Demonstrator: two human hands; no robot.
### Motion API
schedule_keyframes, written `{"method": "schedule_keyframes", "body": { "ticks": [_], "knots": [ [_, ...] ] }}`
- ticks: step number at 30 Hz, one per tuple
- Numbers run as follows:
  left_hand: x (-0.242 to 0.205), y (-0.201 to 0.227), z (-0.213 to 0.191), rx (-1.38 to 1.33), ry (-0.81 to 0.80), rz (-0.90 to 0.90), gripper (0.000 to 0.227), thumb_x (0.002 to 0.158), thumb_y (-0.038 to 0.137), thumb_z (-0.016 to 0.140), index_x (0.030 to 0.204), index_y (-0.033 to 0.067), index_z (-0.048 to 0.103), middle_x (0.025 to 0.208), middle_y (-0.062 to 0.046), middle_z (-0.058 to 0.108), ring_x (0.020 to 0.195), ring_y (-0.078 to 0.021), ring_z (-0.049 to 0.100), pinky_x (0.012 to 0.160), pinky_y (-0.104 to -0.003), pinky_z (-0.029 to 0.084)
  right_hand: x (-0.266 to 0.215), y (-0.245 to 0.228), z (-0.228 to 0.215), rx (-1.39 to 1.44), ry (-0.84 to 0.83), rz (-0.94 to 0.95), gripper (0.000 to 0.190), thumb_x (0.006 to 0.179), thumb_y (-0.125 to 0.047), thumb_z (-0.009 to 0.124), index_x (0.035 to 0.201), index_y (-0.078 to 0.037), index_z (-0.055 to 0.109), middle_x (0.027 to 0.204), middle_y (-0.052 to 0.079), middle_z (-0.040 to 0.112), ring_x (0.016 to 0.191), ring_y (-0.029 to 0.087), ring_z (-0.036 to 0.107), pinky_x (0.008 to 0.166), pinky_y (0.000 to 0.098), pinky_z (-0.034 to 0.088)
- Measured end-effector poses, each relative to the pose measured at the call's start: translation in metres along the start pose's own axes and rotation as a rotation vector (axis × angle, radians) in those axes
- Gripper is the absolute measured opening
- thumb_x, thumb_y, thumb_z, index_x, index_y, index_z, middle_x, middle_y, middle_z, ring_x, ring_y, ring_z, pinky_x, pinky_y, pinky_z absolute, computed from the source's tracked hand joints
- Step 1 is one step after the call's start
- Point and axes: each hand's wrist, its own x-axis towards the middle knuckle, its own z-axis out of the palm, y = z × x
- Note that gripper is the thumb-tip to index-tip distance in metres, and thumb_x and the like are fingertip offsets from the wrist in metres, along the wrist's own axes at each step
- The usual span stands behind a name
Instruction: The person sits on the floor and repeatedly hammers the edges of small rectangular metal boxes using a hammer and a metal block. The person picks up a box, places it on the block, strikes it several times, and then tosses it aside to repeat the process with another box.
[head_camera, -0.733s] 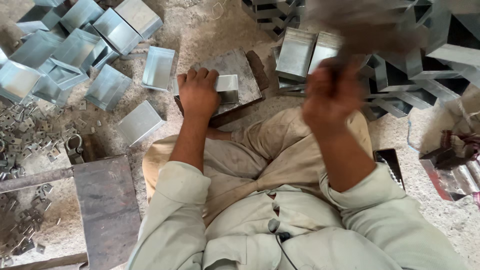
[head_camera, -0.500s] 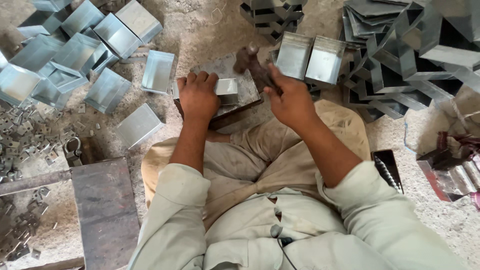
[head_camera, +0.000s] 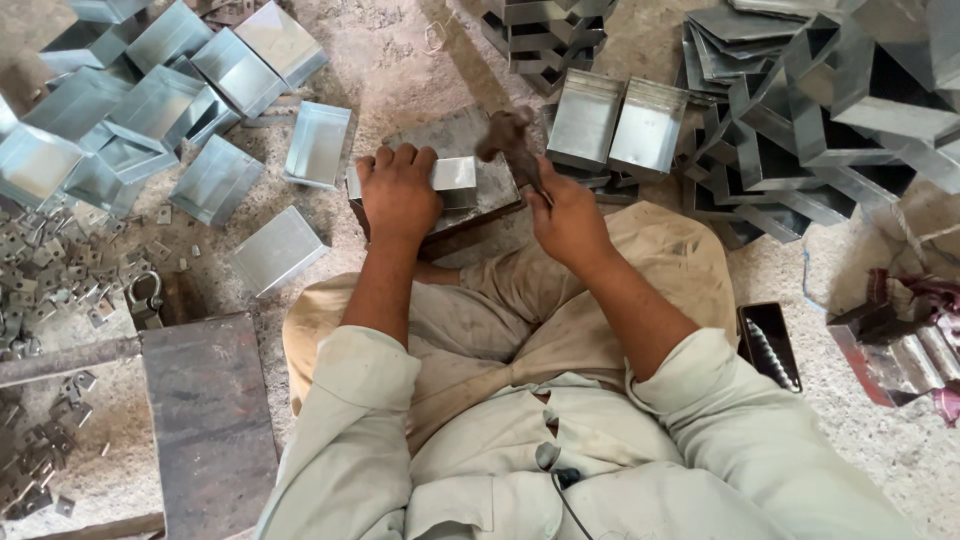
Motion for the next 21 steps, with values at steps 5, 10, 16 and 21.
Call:
{"method": "schedule_keyframes", "body": {
  "ticks": [5,10,16,21],
  "knots": [
    [0.003,-0.003,-0.005,-0.038,-0.17,-0.041,0.042,0.068,0.014,0.071,0.11,0.019,0.073,0.113,-0.007,0.068,0.113,-0.0308,0.06,0.097,-0.054,0.036,-0.011,0.053,0.019,-0.098,-0.092,0.113,0.053,0.09,-0.012,0.068,0.141,-0.005,0.059,0.096,0.029,0.069,0.091,0.049,0.066,0.079,0.0493,0.053],
    [0.007,-0.022,0.028,-0.066,-0.094,-0.164,0.041,0.093,0.041,0.074,0.126,0.0169,0.07,0.135,-0.007,0.065,0.128,-0.0272,0.056,0.117,-0.059,0.032,-0.013,0.078,0.028,0.017,-0.17,0.278,0.032,0.094,-0.017,0.068,0.123,-0.003,0.065,0.099,0.024,0.072,0.093,0.04,0.071,0.082,0.0434,0.054],
    [-0.007,-0.028,0.036,-0.239,-0.31,-0.196,0.09,0.079,0.067,0.077,0.147,0.0132,0.051,0.144,-0.014,0.055,0.14,-0.038,0.042,0.113,-0.074,0.017,-0.001,0.083,0.034,0.016,-0.192,0.363,0.03,0.092,-0.019,0.07,0.117,-0.004,0.069,0.092,0.023,0.072,0.087,0.038,0.071,0.079,0.0425,0.053],
    [-0.005,-0.018,0.006,-0.178,-0.447,-0.098,0.126,0.06,0.074,0.084,0.156,0.0123,0.03,0.155,-0.021,0.036,0.145,-0.0468,0.026,0.105,-0.08,0.001,-0.003,0.085,0.035,0.027,-0.182,0.335,0.029,0.092,-0.018,0.069,0.117,-0.003,0.069,0.085,0.02,0.069,0.079,0.033,0.067,0.076,0.0412,0.051]
  ]
}}
